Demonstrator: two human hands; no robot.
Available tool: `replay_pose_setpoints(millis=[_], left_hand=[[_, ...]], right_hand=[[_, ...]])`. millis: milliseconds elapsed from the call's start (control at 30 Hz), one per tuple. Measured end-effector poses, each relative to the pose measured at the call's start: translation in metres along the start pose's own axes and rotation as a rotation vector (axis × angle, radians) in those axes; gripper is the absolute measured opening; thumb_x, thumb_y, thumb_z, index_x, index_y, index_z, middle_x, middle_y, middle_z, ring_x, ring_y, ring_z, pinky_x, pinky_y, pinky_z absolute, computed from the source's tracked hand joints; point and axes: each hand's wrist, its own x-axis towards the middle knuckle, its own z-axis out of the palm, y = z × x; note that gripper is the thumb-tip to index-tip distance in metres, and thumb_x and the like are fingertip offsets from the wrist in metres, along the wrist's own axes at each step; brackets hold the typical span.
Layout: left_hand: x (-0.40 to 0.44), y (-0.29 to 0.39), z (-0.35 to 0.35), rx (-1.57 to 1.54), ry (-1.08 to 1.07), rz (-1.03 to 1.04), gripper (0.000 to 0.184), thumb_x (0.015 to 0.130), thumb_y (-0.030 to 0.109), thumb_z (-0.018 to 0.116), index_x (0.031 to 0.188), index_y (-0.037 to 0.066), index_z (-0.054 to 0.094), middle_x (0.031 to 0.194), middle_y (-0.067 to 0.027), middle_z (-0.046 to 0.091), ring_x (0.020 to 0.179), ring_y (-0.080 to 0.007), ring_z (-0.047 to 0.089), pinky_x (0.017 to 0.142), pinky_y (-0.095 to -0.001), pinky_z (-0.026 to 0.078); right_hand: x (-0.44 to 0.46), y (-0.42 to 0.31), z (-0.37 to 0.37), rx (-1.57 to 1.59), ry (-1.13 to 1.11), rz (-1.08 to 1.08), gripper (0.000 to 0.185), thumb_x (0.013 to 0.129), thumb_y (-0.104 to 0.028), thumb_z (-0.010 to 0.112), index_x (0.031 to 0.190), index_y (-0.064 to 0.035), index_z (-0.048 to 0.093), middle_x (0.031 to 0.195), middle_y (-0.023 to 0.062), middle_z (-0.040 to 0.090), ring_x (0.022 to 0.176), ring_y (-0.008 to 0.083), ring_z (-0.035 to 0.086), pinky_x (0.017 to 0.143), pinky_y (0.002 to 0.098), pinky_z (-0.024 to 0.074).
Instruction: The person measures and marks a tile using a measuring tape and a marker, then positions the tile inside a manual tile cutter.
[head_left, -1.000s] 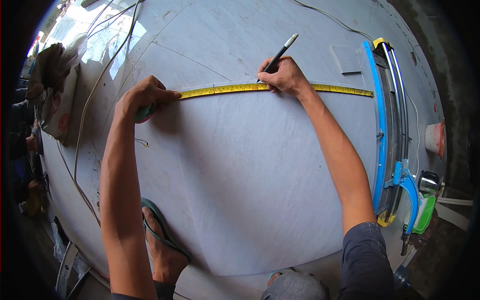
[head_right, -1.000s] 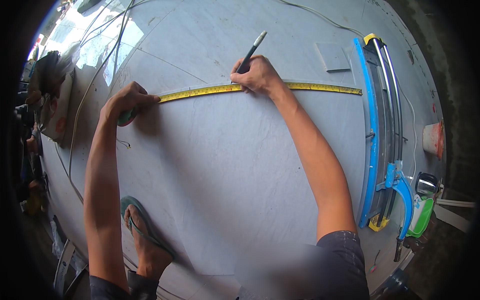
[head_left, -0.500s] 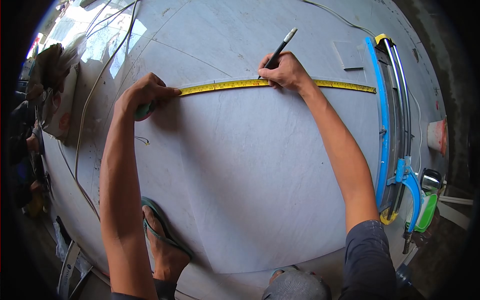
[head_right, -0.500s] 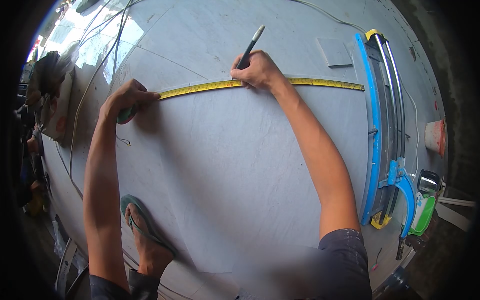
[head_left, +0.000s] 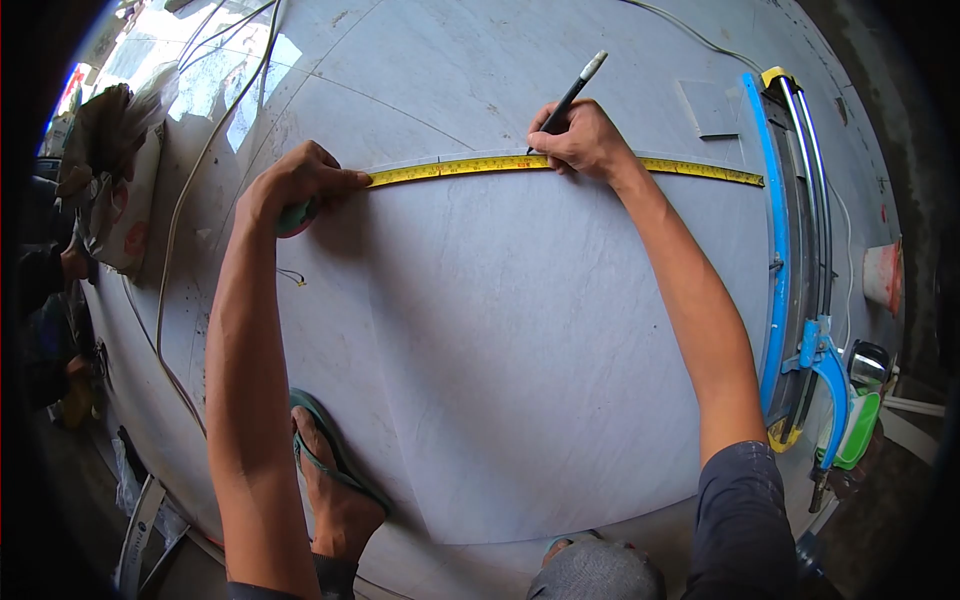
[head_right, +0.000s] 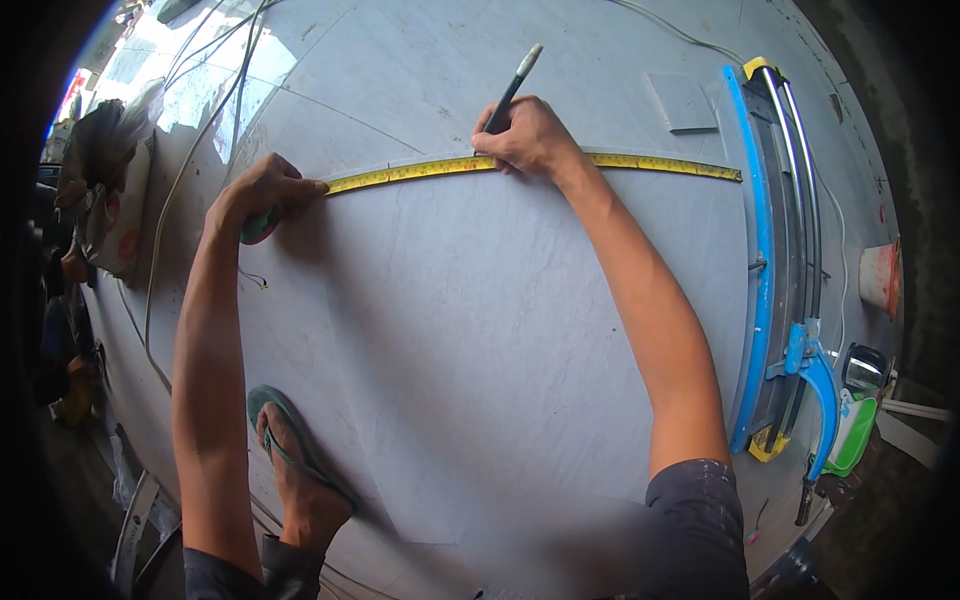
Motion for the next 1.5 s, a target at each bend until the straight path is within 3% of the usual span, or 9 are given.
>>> replay_pose_setpoints(millis=[700,767,933,1033,1133,1300,1500], left_hand=[[0.004,-0.003,0.002,-0.001,0.021,-0.018,0.051,0.073,0.049,0.078,0.081,-0.001,0.073,0.068,-0.0101,0.067,0.058,-0.0167,0.063,0.057,-0.0306,0.049],[0.005,-0.002,0.001,-0.023,0.009,-0.035,0.050,0.066,0.047,0.085,0.080,0.001,0.074,0.070,-0.0112,0.069,0.056,-0.0159,0.063,0.057,-0.0276,0.050],[0.001,0.001,0.000,-0.007,-0.002,-0.015,0.049,0.071,0.047,0.080,0.078,0.000,0.073,0.068,-0.0097,0.068,0.057,-0.0159,0.062,0.056,-0.0286,0.049],[0.001,-0.001,0.000,-0.001,-0.010,-0.001,0.047,0.075,0.047,0.077,0.076,0.000,0.072,0.066,-0.0090,0.067,0.057,-0.0159,0.062,0.056,-0.0299,0.048],[0.001,0.000,-0.001,-0.003,-0.013,0.013,0.047,0.075,0.046,0.077,0.076,-0.001,0.072,0.066,-0.0091,0.067,0.057,-0.0159,0.062,0.056,-0.0298,0.048],[0.000,0.003,-0.004,-0.018,-0.023,0.006,0.048,0.071,0.045,0.081,0.079,-0.001,0.073,0.068,-0.0105,0.068,0.058,-0.0170,0.063,0.059,-0.0302,0.051],[-0.001,-0.001,0.000,-0.056,0.006,0.030,0.045,0.076,0.040,0.075,0.075,-0.004,0.071,0.061,-0.0103,0.064,0.055,-0.0159,0.059,0.056,-0.0307,0.047]], right_hand=[[-0.001,0.000,0.000,-0.025,0.001,0.038,0.012,0.084,-0.014,0.067,0.080,-0.0023,0.064,0.060,0.0016,0.057,0.049,0.0082,0.054,0.045,0.0229,0.0463],[-0.001,0.002,0.001,0.000,0.024,0.037,0.012,0.082,-0.013,0.067,0.078,-0.0021,0.064,0.059,0.0020,0.058,0.049,0.0086,0.055,0.045,0.0236,0.0464],[-0.001,0.003,0.001,0.039,0.087,0.034,0.011,0.082,-0.012,0.067,0.078,-0.0018,0.065,0.058,0.0027,0.059,0.048,0.0093,0.056,0.045,0.0242,0.0466],[-0.001,0.006,-0.002,0.113,0.110,0.047,0.012,0.081,-0.012,0.067,0.079,-0.0007,0.065,0.058,0.0033,0.058,0.049,0.0097,0.056,0.045,0.0240,0.0466],[-0.002,0.010,-0.013,0.362,0.261,-0.095,0.011,0.084,-0.012,0.065,0.084,-0.0010,0.064,0.066,0.0025,0.058,0.054,0.0080,0.055,0.046,0.0226,0.0464],[-0.023,0.008,-0.067,0.304,0.388,-0.161,0.012,0.080,-0.012,0.066,0.080,0.0003,0.064,0.060,0.0035,0.057,0.049,0.0091,0.052,0.045,0.0243,0.0449],[-0.047,0.022,-0.088,0.086,0.256,0.011,0.012,0.080,-0.011,0.066,0.079,0.0002,0.063,0.056,0.0028,0.056,0.047,0.0095,0.053,0.044,0.0252,0.0434]])
